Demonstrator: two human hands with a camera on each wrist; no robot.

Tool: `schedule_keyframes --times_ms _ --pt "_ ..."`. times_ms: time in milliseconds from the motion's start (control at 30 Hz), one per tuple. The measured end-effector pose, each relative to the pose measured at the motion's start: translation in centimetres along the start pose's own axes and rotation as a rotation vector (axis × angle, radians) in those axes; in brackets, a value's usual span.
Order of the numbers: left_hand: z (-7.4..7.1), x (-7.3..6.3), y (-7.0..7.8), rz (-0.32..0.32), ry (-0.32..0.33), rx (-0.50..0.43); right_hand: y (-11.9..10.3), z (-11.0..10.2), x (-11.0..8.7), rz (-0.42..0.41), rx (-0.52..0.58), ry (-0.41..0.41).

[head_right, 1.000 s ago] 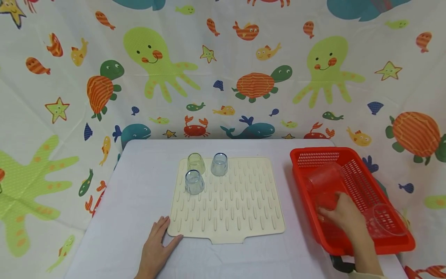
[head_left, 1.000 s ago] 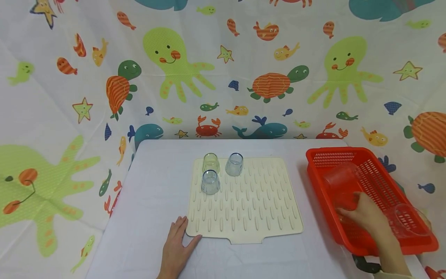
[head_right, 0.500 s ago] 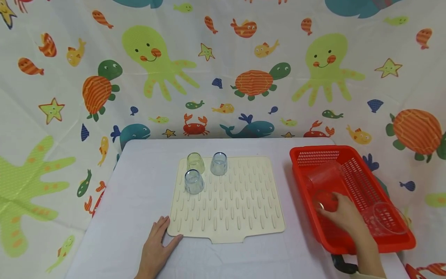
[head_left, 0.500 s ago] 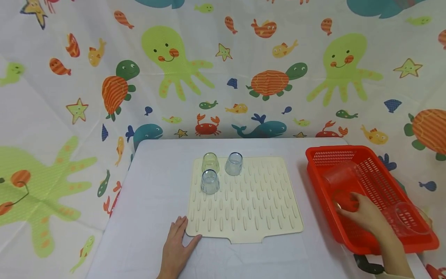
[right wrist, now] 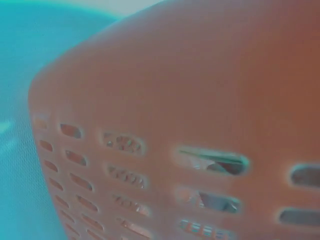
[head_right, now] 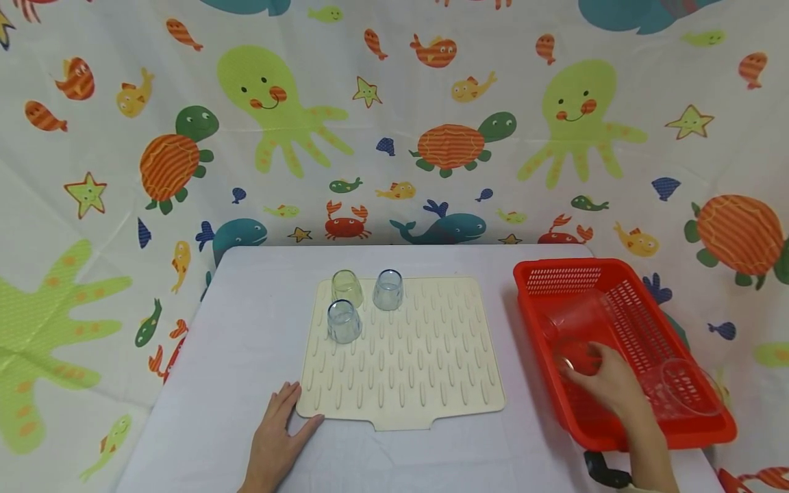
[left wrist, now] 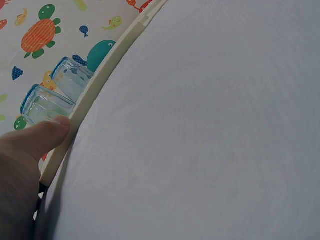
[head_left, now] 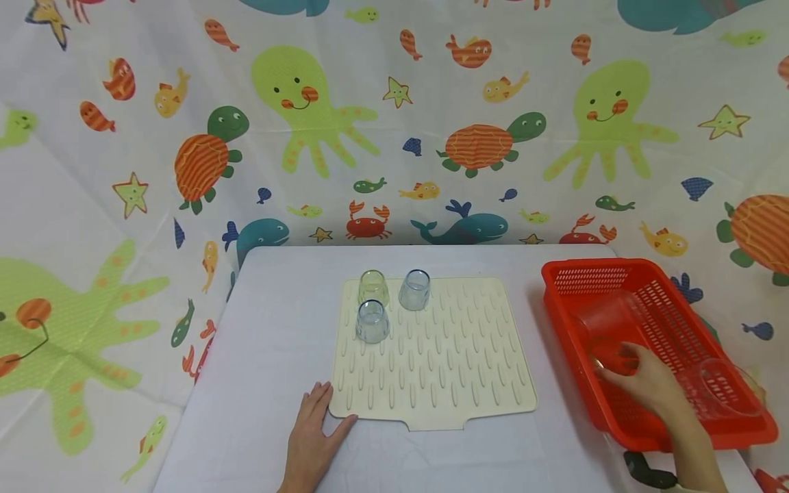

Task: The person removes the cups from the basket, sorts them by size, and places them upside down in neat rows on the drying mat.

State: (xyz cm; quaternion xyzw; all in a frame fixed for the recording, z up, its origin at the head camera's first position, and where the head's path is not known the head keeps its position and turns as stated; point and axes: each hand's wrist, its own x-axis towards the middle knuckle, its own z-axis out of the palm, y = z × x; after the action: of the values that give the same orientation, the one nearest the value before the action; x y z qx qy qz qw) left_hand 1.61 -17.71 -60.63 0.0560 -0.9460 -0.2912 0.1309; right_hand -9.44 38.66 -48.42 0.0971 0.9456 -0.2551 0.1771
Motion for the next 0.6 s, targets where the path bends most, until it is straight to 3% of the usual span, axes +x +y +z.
schedule_keyframes --times_ms 167,433,600 --pt "0.0 0.0 0.0 -0.007 -0.003 0.001 -0.2 0.2 -0.5 0.005 0.044 0.066" --pt "0.0 0.0 0.0 -0.003 -0.002 0.002 -1.2 0.5 -1.4 -0.024 0.108 0.278" --pt "0.0 0.0 -0.1 -0.003 0.001 -0.001 -2.3 0.4 -2.2 -0.039 0.129 0.36"
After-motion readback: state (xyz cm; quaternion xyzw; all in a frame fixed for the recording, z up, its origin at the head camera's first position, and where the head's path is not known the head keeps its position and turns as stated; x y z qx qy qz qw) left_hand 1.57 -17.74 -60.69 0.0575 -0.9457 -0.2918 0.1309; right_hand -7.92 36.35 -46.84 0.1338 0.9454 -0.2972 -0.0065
